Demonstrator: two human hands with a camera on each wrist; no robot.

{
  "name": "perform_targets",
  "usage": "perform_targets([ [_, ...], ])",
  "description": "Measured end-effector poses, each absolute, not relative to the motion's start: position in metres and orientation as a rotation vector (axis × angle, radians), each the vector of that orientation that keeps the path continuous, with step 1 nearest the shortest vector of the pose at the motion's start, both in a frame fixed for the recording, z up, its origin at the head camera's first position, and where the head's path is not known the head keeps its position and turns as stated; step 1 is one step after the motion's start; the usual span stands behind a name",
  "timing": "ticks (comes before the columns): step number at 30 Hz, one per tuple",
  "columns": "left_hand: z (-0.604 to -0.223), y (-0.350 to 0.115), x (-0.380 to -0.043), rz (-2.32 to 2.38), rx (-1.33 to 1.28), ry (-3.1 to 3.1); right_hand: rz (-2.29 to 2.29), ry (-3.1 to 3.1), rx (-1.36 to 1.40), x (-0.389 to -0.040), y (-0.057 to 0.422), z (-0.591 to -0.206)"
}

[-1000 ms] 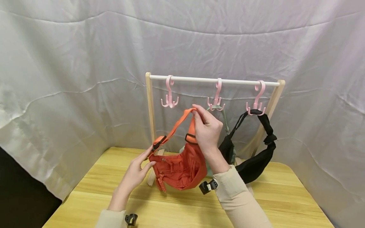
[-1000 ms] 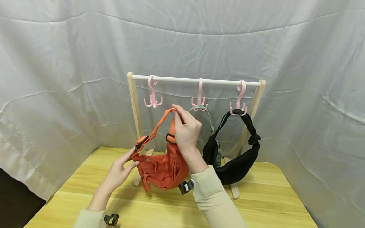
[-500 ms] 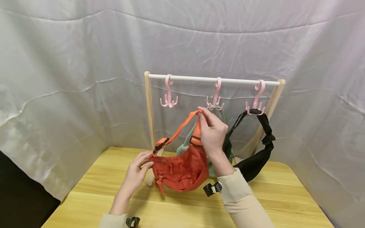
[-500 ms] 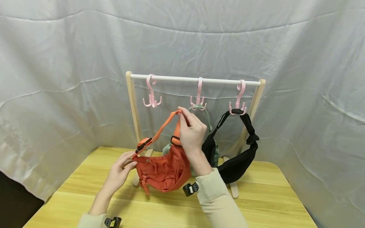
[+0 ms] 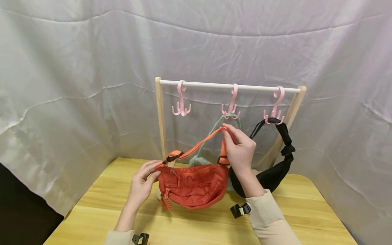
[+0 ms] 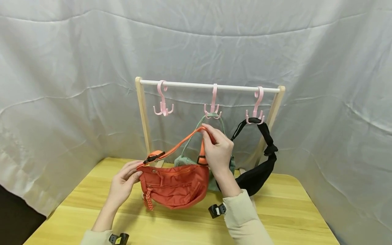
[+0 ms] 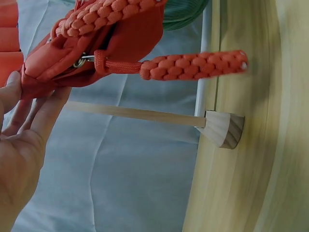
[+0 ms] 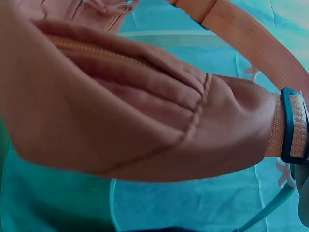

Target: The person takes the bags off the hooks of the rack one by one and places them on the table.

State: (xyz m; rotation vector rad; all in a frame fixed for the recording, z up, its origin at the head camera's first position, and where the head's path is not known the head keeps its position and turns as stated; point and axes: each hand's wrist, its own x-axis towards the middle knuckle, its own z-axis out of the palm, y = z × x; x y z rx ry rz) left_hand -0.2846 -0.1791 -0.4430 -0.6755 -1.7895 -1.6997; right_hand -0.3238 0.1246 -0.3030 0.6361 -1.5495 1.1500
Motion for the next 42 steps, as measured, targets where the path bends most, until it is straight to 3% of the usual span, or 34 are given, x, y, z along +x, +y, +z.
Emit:
perform_targets([
  [42, -0.428, -0.174, -0.275, -1.984, -0.419, -1.449, 1.198, -1.987, 0.786, -0.302, 0.159, -0.409],
])
